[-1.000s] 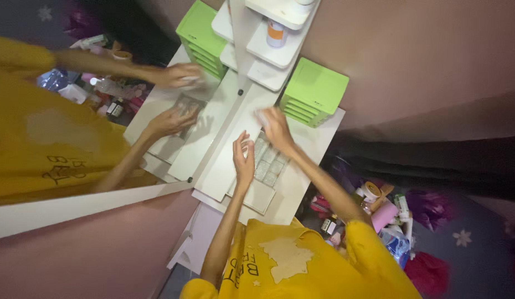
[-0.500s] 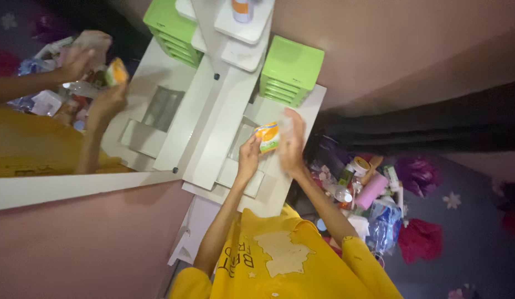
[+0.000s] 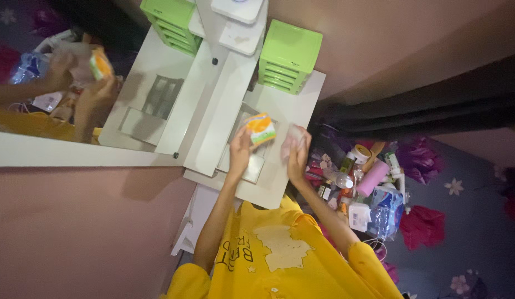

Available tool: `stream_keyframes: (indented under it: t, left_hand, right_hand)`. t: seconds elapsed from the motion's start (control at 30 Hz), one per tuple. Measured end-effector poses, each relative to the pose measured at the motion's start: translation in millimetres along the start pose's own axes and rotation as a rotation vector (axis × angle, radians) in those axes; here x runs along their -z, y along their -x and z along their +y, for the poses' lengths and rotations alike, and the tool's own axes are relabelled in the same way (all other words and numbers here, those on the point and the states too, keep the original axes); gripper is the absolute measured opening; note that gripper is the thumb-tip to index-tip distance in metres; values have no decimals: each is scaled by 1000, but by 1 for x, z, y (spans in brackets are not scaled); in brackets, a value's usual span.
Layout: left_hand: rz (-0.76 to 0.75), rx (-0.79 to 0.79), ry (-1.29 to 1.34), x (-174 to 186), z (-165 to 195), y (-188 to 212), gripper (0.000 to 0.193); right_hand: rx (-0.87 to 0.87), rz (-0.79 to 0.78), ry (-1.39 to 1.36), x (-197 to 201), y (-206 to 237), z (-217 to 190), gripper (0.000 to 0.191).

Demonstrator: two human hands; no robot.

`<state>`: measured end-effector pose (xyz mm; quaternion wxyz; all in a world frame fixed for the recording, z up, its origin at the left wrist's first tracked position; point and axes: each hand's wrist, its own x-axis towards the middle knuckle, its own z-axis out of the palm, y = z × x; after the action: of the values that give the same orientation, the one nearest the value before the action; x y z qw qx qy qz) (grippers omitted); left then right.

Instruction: The person wipes a white shelf and mirror with a pink cloth, then wipes several small containers and bottles one by one before placing them on the bed. The person also wipes a small white box on the shelf.

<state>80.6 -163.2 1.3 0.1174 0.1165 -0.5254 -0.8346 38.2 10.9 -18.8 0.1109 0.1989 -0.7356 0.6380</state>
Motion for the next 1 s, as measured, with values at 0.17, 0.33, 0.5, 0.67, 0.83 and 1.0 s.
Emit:
stream_keyframes:
  t: [0.17, 0.33, 0.5, 0.67, 0.83, 1.0]
  left_hand:
    - [-3, -108, -432, -16, -25, 15, 42]
    - [-33, -92, -273, -25, -28, 26, 65]
    - [-84, 145, 152, -27, -24, 26, 84]
    - [-206, 215, 453, -19, -33, 28, 98]
    - [-96, 233, 325, -23, -34, 30, 100]
    - [-88, 318, 592, -6, -10, 14, 108]
  right_hand:
    - [-337, -125, -179, -15, 1, -18, 34]
    - [0, -178, 154, -23, 15, -48, 46]
    - [72, -253, 47, -25, 38, -70, 48]
    - [177, -176, 76, -37, 28, -69, 32]
    - [220, -74, 205, -41, 26, -67, 39]
    - [183, -185, 198, -30, 57, -76, 41]
